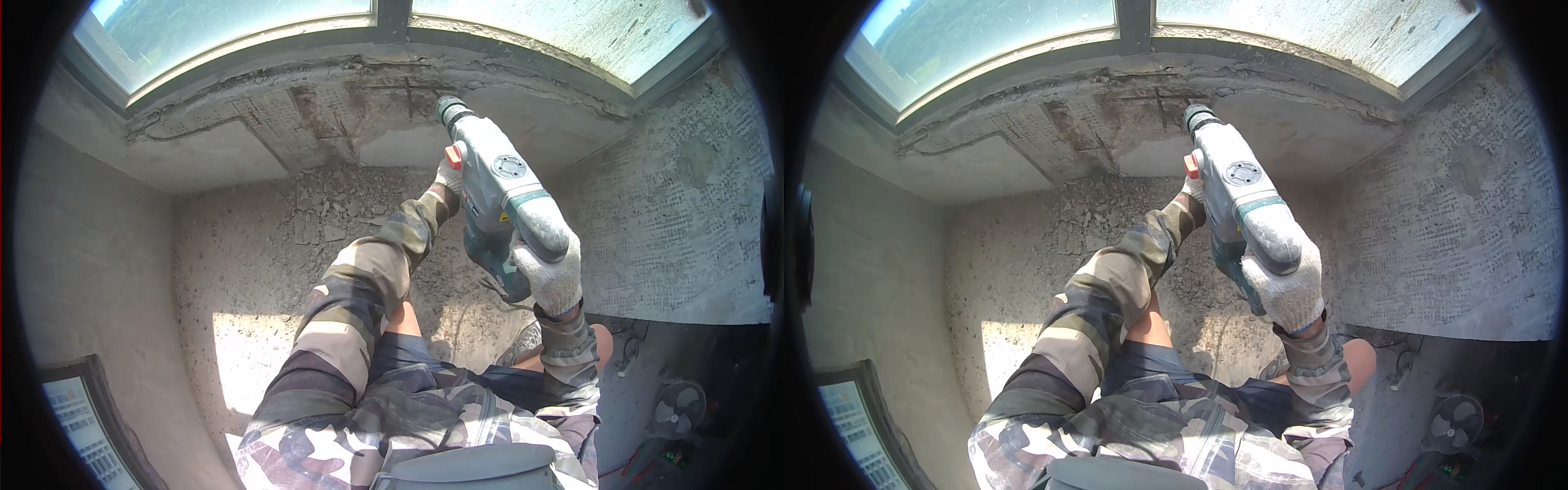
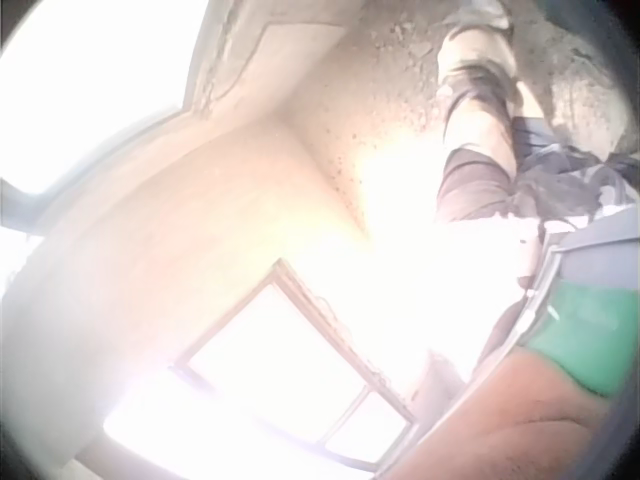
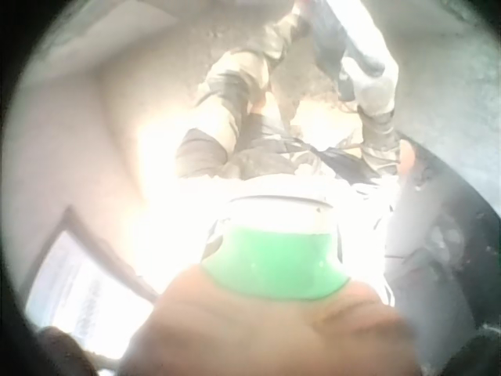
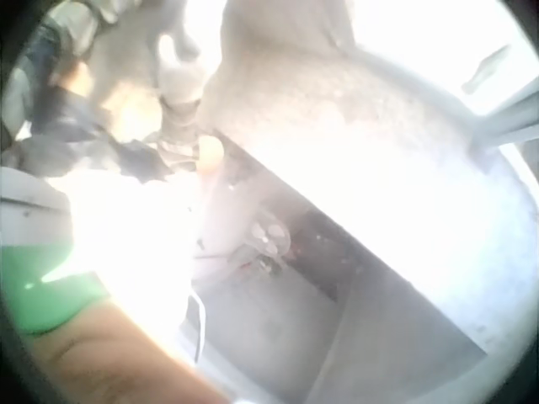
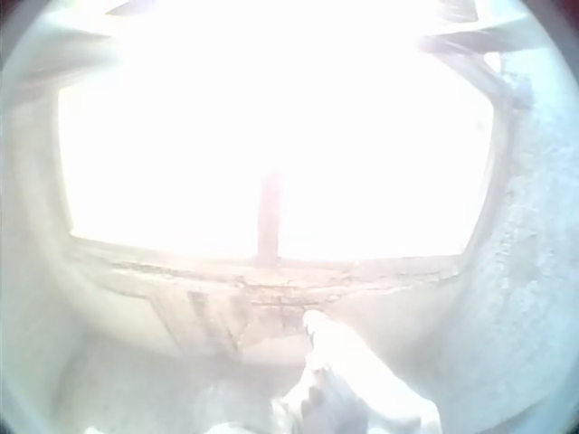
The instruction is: Using a rotary hammer to drill or chip concrete from a wall.
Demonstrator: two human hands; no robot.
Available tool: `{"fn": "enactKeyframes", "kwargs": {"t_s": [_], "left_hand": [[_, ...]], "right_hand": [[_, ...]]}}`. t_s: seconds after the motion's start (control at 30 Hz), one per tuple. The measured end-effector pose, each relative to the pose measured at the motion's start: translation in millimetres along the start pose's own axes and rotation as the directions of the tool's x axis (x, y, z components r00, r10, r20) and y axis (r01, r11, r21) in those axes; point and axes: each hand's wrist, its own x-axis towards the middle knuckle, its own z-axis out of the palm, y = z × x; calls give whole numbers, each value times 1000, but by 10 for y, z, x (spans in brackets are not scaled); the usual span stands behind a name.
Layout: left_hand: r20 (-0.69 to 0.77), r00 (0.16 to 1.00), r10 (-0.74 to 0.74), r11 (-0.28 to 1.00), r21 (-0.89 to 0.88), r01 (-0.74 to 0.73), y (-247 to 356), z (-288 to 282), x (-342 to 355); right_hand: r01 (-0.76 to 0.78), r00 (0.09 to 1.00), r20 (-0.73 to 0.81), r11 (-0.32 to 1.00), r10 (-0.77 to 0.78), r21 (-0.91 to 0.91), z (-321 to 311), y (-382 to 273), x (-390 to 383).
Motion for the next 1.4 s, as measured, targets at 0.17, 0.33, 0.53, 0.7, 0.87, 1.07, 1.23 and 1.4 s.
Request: {"fn": "enactKeyframes", "kwargs": {"t_s": [0.17, 0.33, 0.53, 0.7, 0.87, 1.07, 1.23, 1.4], "left_hand": [[56, 998, 23, 997, 72, -27, -245, 224, 121], [118, 992, -40, 987, -148, 58, -144, -5, 162], [98, 989, -109, 919, -370, 138, -75, 263, 13], [114, 979, -170, 824, -528, 205, -59, 579, -125], [115, 991, -66, 910, -400, 106, 8, 172, -28], [128, 973, -190, 857, -462, 228, -43, 316, 90], [90, 965, -246, 932, -250, 261, -345, 411, -83], [36, 947, -320, 943, -79, 322, -245, 694, -464]], "right_hand": [[-114, 992, 46, 993, 116, -43, -179, -21, -3], [-11, 1000, -22, 998, 10, -54, 89, -60, 49], [23, 1000, 12, 980, -21, -198, 46, -139, 186], [-20, 998, 47, 977, 31, -213, -202, -75, 71], [-11, 998, 54, 994, 17, -105, 63, -175, 106], [81, 997, 3, 985, -82, -151, -11, -111, 225], [-126, 988, 75, 988, 132, -86, -258, -105, -73], [-139, 989, 40, 982, 145, -125, -338, -77, -752]]}}
